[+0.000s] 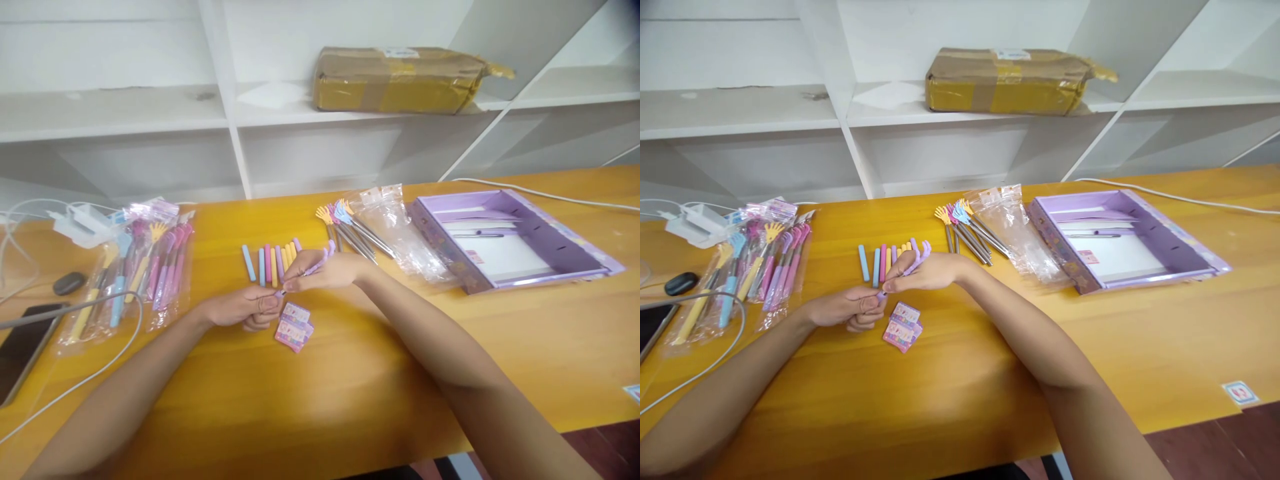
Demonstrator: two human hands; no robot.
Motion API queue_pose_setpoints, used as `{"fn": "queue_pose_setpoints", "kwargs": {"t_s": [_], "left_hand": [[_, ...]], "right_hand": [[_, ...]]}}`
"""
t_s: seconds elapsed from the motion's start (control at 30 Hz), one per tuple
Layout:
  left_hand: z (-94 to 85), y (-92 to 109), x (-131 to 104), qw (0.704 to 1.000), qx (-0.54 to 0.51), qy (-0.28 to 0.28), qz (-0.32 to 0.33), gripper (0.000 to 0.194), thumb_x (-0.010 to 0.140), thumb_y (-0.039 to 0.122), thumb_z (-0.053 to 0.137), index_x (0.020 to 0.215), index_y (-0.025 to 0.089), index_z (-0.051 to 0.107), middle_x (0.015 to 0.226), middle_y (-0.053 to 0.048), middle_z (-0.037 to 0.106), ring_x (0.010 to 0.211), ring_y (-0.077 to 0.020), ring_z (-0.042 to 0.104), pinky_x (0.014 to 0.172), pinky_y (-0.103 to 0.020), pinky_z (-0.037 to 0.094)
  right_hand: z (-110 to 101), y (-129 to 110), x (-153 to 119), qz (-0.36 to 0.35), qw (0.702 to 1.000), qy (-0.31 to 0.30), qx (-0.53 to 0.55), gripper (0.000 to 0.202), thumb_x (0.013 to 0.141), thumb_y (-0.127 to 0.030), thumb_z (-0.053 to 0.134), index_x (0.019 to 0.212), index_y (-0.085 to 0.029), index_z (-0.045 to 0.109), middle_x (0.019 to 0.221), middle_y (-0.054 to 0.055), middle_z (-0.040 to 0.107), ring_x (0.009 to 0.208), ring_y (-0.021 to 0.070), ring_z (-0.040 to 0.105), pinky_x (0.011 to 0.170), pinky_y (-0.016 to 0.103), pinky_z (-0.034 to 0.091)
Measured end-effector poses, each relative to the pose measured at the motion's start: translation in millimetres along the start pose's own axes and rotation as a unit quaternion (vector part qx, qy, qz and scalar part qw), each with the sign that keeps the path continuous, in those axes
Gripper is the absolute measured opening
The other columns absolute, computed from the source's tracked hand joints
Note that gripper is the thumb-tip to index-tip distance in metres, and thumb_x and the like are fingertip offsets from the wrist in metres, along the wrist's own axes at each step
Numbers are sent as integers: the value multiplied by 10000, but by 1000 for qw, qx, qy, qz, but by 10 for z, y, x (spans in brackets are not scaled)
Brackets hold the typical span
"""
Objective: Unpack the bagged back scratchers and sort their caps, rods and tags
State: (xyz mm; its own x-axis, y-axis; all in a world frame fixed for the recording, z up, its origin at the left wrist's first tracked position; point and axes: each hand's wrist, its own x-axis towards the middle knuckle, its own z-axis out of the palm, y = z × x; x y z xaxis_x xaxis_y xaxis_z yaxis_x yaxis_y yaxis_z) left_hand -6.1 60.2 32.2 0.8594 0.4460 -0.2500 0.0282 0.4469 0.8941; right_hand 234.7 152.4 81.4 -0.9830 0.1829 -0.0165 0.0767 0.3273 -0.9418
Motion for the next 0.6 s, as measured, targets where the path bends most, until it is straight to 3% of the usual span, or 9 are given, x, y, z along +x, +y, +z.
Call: {"fn": "queue_pose_setpoints", "kwargs": {"t_s": [0.33, 0.6], "left_hand": [[-14, -4, -2, 1000, -27, 2, -15, 522, 1027, 644, 621, 801, 239, 380, 635, 100, 234, 476, -79, 149, 440, -228, 155], [-92, -36, -98, 997, -63, -30, -32, 445, 1044, 609, 609, 865, 246, 425, 626, 103, 224, 444, -86, 122, 412, -220, 100]], "right_hand": [[-58, -30, -27, -7, 1000, -12, -6, 524, 1042, -481, 614, 635, -162, 535, 715, -10, 531, 711, 101, 415, 672, 244, 346], [-194, -17, -139, 1, 1000, 10, -2, 486, 1028, -482, 627, 671, -159, 560, 654, -37, 439, 665, 97, 369, 616, 248, 293]]}}
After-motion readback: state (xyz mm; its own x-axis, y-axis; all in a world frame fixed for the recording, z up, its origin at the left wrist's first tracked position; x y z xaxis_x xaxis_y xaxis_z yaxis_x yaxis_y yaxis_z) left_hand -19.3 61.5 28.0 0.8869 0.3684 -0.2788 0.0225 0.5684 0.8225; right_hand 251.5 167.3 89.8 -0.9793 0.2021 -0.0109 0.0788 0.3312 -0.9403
